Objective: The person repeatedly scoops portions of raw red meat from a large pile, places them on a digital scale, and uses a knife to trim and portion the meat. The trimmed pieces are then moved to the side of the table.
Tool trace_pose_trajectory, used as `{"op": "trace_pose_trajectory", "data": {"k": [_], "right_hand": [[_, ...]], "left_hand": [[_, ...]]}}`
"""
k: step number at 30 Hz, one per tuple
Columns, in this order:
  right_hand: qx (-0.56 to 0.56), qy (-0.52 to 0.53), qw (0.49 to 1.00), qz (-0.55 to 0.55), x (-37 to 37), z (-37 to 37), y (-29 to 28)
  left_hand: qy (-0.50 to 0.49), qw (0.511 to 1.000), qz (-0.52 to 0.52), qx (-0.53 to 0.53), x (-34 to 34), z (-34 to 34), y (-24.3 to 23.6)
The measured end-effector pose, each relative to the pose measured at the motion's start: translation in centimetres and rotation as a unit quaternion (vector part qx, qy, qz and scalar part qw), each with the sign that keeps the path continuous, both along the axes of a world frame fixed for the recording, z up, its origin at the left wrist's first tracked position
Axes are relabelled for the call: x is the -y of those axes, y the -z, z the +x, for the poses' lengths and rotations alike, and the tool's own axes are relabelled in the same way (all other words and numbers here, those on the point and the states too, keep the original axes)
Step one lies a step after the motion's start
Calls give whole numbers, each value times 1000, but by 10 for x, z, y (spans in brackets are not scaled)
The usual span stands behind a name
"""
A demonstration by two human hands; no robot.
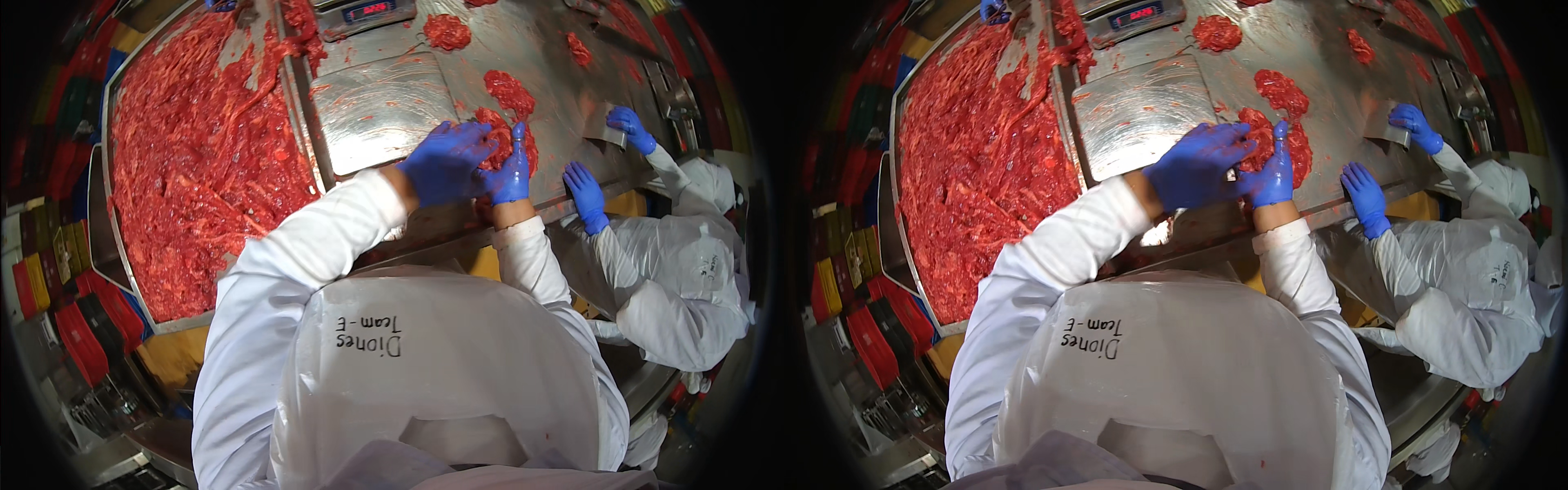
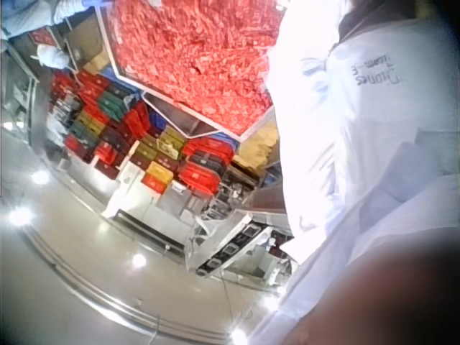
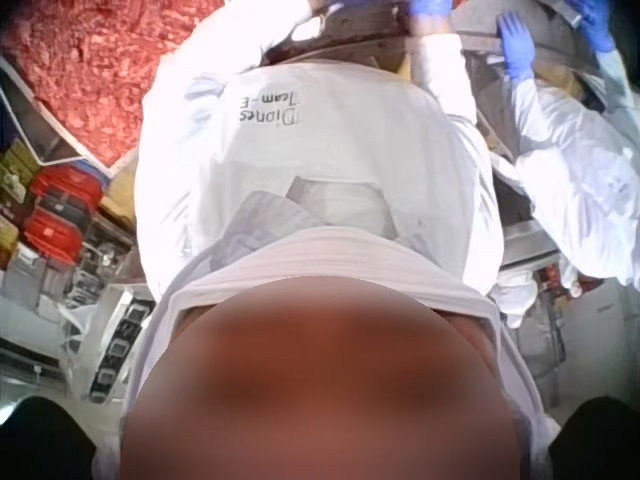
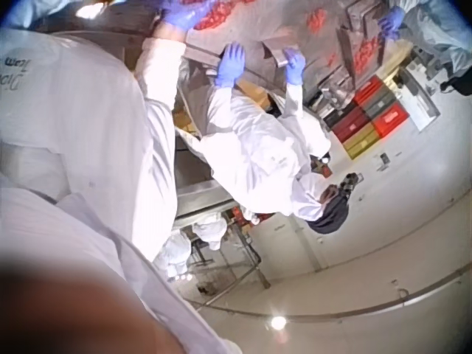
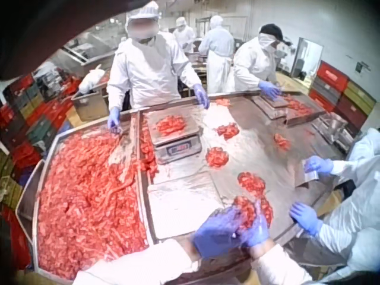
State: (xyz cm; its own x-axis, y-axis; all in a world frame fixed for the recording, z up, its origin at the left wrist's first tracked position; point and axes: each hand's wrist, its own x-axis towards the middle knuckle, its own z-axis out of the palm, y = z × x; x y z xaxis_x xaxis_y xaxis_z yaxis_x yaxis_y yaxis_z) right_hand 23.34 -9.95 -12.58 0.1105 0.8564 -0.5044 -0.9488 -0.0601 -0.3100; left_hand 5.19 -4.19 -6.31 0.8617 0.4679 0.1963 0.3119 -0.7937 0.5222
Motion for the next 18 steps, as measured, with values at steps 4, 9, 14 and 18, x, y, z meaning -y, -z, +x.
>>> {"op": "trace_pose_trajectory", "data": {"k": [4, 9, 14, 18], "right_hand": [[0, 76, 997, 4, -9, 45, -1], [246, 170, 954, -8, -61, 157, -53], [417, 248, 873, -52, -60, 186, -103], [464, 145, 871, 73, -15, 128, -51]], "left_hand": [[-56, 970, 1, 238, -13, -48, 13], [-214, 971, -76, 73, -5, -136, -20], [-316, 936, -72, -135, 41, -245, 25], [-343, 902, -131, -230, 79, -278, 90]]}}
